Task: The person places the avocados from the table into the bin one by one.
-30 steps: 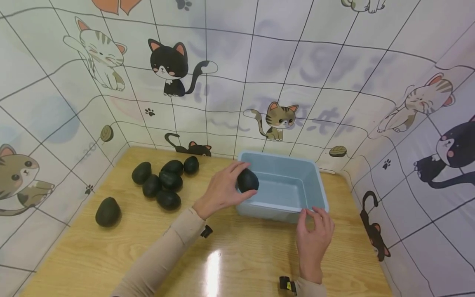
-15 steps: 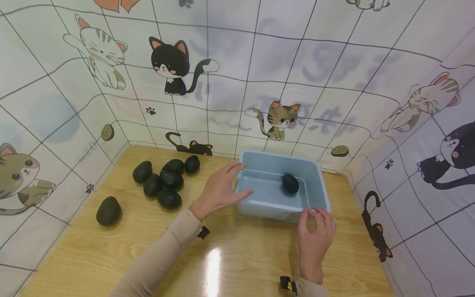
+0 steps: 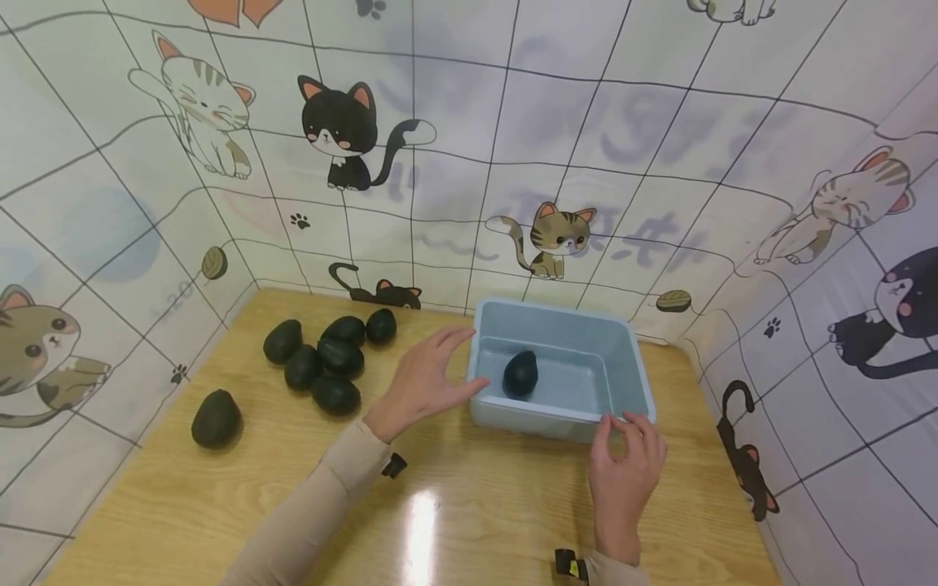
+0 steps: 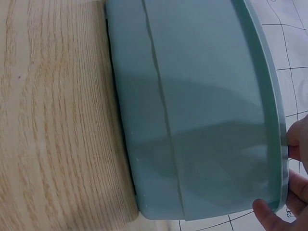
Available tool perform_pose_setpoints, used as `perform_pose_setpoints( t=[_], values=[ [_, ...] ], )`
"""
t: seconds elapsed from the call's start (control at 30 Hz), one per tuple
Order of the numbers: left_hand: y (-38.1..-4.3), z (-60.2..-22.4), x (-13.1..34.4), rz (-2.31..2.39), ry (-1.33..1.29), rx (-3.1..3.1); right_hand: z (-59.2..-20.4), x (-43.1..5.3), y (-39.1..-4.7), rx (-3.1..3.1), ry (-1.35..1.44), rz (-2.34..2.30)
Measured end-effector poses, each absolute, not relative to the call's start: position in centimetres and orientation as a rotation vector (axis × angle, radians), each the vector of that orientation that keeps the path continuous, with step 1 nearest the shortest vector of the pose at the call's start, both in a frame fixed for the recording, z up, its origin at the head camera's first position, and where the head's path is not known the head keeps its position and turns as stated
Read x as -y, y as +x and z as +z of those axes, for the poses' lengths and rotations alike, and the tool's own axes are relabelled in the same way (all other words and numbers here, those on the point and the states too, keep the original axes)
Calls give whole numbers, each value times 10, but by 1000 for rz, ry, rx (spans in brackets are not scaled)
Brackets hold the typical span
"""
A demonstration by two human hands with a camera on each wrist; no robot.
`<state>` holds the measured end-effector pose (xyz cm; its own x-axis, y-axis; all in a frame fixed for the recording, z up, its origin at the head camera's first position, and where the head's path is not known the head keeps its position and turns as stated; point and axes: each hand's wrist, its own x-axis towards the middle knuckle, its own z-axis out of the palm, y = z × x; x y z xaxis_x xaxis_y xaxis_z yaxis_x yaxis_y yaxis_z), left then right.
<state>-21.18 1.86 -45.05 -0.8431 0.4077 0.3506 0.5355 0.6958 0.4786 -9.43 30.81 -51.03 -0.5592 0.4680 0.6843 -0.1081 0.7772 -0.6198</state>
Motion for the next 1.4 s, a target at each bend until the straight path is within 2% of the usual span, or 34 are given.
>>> perform_pose_setpoints(
  t=[0.5, 1.4],
  values=[
    [-207, -465, 2, -914, -670, 2703, -513, -311, -95, 2029, -245, 788],
    [-198, -483, 12, -973, -588, 2709, -512, -312, -94, 2068, -265, 791]
  ],
)
